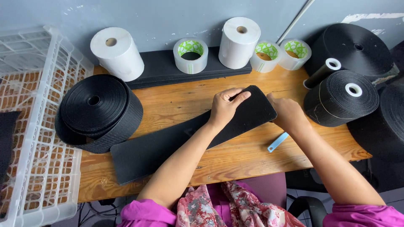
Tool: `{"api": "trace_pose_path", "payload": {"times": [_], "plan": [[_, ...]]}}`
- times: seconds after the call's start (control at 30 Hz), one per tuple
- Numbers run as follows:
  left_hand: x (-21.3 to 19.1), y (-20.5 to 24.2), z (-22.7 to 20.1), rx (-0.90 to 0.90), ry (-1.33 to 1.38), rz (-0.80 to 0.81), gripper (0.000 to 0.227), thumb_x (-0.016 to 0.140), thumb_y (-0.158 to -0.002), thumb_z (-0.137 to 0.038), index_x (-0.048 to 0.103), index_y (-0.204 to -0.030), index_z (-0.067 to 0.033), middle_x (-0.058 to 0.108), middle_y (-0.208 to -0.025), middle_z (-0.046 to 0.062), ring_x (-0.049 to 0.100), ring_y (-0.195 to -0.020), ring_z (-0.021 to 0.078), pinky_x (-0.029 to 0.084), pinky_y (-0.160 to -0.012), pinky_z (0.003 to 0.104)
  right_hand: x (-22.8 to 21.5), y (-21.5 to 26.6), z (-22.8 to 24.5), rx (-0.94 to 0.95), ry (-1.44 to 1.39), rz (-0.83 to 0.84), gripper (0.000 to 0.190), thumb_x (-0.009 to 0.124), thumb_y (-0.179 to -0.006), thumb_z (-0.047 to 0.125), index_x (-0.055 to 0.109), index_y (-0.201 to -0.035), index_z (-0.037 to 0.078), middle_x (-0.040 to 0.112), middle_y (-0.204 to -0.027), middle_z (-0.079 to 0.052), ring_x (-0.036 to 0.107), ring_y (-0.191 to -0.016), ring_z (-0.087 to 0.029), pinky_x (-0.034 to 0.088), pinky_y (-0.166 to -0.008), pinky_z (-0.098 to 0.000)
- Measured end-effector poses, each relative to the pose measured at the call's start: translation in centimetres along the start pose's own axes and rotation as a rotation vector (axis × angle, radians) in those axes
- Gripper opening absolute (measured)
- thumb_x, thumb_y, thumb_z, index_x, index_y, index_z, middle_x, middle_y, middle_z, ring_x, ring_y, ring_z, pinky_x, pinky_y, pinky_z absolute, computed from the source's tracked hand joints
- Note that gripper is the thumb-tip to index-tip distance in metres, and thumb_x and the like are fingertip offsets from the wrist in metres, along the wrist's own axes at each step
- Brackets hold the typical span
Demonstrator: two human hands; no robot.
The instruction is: The person holds a long strip of black textured material, folds it, and uses scissors to trim the edges. They then cut the strip into a smaller rectangular piece and place it into a white plastic crate.
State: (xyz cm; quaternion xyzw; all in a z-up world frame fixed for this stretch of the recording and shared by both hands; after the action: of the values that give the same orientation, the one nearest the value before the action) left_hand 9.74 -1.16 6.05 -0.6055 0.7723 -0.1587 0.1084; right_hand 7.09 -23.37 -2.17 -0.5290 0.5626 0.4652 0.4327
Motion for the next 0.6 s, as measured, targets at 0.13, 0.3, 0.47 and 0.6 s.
{"api": "trace_pose_path", "payload": {"times": [0.13, 0.3, 0.47, 0.6], "plan": [[-0.3, -0.1, -0.7, -0.002, 0.025, -0.002, 0.02, 0.078, -0.094, -0.027, 0.08, -0.104, -0.0103, 0.073, -0.075, 0.009, 0.066, -0.075, 0.0085, 0.052, -0.065, 0.026, -0.5, 0.3, 1.2, 0.009, -0.092, 0.051, 0.063, 0.073, -0.078, 0.017, 0.046, -0.134, 0.013, 0.064, -0.11, -0.018, 0.074, -0.086, -0.044, 0.063, -0.074, -0.051], [-0.4, -0.3, -0.4, -0.016, 0.067, -0.015, 0.018, 0.078, -0.094, -0.027, 0.08, -0.103, -0.0118, 0.074, -0.076, 0.006, 0.066, -0.077, 0.0061, 0.053, -0.065, 0.025, -5.9, 3.8, 5.8, -0.158, 0.133, 0.151, 0.068, 0.095, -0.06, 0.013, 0.061, -0.118, 0.002, 0.06, -0.108, -0.014, 0.07, -0.105, -0.034, 0.066, -0.083, -0.0358], [-0.9, -0.4, -0.2, -0.012, 0.056, -0.028, 0.018, 0.078, -0.094, -0.026, 0.08, -0.104, -0.0108, 0.076, -0.081, 0.008, 0.07, -0.081, 0.0102, 0.055, -0.07, 0.028, -5.7, 3.7, 3.5, 0.087, -0.439, 0.245, 0.036, 0.081, -0.082, 0.026, 0.072, -0.102, -0.002, 0.074, -0.087, -0.02, 0.074, -0.09, -0.04, 0.06, -0.081, -0.0487], [-1.5, -0.7, 0.1, -0.011, 0.06, -0.053, 0.015, 0.078, -0.094, -0.026, 0.082, -0.103, -0.0146, 0.079, -0.086, 0.006, 0.072, -0.089, 0.0101, 0.058, -0.077, 0.029, -6.5, 2.0, 2.1, -0.039, -0.057, -0.026, 0.029, 0.082, -0.078, 0.029, 0.077, -0.105, 0.018, 0.078, -0.082, -0.008, 0.078, -0.084, -0.03, 0.064, -0.075, -0.0418]]}}
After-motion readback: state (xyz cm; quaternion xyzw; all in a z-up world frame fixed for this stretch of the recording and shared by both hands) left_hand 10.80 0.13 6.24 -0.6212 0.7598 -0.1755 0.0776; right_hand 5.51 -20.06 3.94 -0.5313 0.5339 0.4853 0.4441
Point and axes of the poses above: each hand's wrist, its own y-axis away from the middle knuckle, its own x-axis out of the palm, z = x × y, the point moved 10 cm from there along -y, towards the middle knuckle
